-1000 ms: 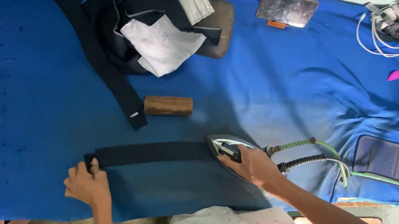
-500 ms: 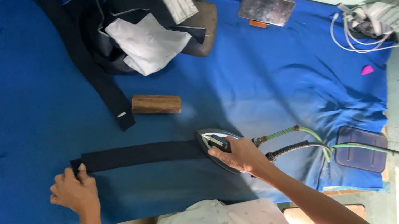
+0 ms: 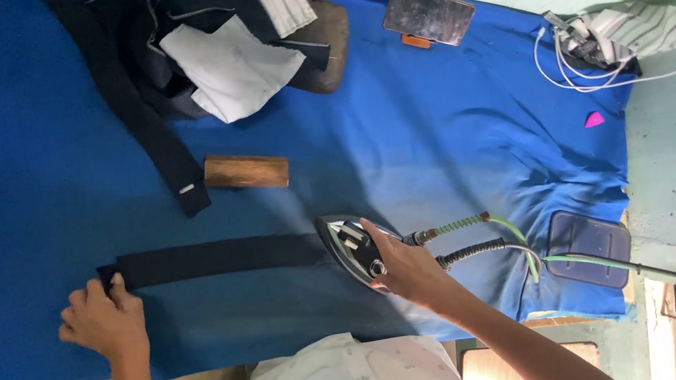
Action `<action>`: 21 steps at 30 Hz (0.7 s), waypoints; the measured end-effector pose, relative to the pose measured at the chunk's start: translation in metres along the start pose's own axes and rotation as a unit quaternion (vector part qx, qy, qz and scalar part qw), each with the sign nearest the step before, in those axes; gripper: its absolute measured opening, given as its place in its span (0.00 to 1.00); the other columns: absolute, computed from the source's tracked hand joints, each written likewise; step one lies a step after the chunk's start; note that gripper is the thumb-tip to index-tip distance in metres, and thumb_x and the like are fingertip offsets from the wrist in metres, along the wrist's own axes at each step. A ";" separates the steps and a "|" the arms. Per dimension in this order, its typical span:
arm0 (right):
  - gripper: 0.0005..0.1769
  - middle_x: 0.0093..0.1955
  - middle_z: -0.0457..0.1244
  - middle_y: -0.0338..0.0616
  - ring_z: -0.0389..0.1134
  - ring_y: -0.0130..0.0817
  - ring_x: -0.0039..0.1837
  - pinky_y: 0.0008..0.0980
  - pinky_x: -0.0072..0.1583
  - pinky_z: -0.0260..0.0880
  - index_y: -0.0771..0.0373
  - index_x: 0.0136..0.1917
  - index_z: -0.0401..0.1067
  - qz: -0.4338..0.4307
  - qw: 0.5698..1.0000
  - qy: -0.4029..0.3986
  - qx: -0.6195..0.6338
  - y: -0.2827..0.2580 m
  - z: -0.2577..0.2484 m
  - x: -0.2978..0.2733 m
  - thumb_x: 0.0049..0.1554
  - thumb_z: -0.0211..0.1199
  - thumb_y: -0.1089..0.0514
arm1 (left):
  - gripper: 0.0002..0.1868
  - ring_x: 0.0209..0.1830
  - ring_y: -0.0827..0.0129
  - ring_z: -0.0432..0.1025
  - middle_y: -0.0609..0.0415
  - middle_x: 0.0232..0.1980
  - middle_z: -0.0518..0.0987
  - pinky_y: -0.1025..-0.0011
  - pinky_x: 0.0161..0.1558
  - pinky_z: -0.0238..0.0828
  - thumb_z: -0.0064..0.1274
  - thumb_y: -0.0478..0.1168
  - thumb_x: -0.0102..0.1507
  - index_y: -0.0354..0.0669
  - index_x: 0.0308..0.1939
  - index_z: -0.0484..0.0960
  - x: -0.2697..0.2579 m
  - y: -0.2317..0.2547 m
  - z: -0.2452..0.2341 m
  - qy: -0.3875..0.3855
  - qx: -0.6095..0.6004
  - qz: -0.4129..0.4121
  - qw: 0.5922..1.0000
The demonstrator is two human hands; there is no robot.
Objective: The person irons a long black fabric strip on a blue-covered table using a steam iron and a wooden pressing block. They repeatedly reposition the strip, press it with the block, and steam it along its length.
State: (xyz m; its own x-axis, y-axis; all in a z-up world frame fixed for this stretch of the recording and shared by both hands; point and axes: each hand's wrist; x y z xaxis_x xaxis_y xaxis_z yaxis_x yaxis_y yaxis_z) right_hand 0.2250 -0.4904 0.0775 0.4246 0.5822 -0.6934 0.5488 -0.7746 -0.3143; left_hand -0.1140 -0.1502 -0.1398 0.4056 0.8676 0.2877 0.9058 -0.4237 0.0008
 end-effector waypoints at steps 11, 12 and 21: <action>0.59 0.62 0.63 0.55 0.73 0.59 0.48 0.52 0.48 0.74 0.48 0.80 0.46 0.022 0.998 0.027 0.047 0.004 0.003 0.003 0.48 0.73 0.29 | 0.17 0.43 0.58 0.67 0.53 0.41 0.73 0.60 0.52 0.54 0.62 0.49 0.76 0.47 0.36 0.80 0.003 0.012 -0.003 0.047 -0.046 -0.009 0.998; 0.58 0.57 0.68 0.59 0.75 0.60 0.52 0.53 0.48 0.78 0.54 0.77 0.54 0.021 0.992 0.052 0.116 0.005 0.006 0.006 0.47 0.69 0.21 | 0.22 0.47 0.60 0.66 0.52 0.43 0.71 0.61 0.58 0.53 0.63 0.47 0.77 0.43 0.33 0.76 0.002 0.011 -0.003 0.053 -0.069 -0.024 0.996; 0.35 0.26 0.65 0.61 0.72 0.62 0.34 0.47 0.36 0.73 0.59 0.38 0.65 -0.256 0.965 0.049 -0.009 0.004 0.015 0.013 0.52 0.71 0.27 | 0.23 0.41 0.60 0.61 0.52 0.38 0.65 0.59 0.55 0.50 0.58 0.45 0.75 0.49 0.28 0.66 0.007 0.020 -0.013 0.040 -0.147 -0.050 0.987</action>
State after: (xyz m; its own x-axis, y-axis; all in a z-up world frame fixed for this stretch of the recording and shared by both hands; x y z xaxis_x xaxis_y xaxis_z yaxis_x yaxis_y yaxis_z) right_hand 0.2221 -0.4894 0.0577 0.1593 0.9092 -0.3846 0.7165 -0.3745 -0.5886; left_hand -0.0950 -0.1561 -0.1255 0.2945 0.8906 0.3464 0.8617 -0.4042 0.3067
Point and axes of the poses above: each hand's wrist, its own x-axis towards the middle knuckle, its own z-axis out of the palm, y = z × x
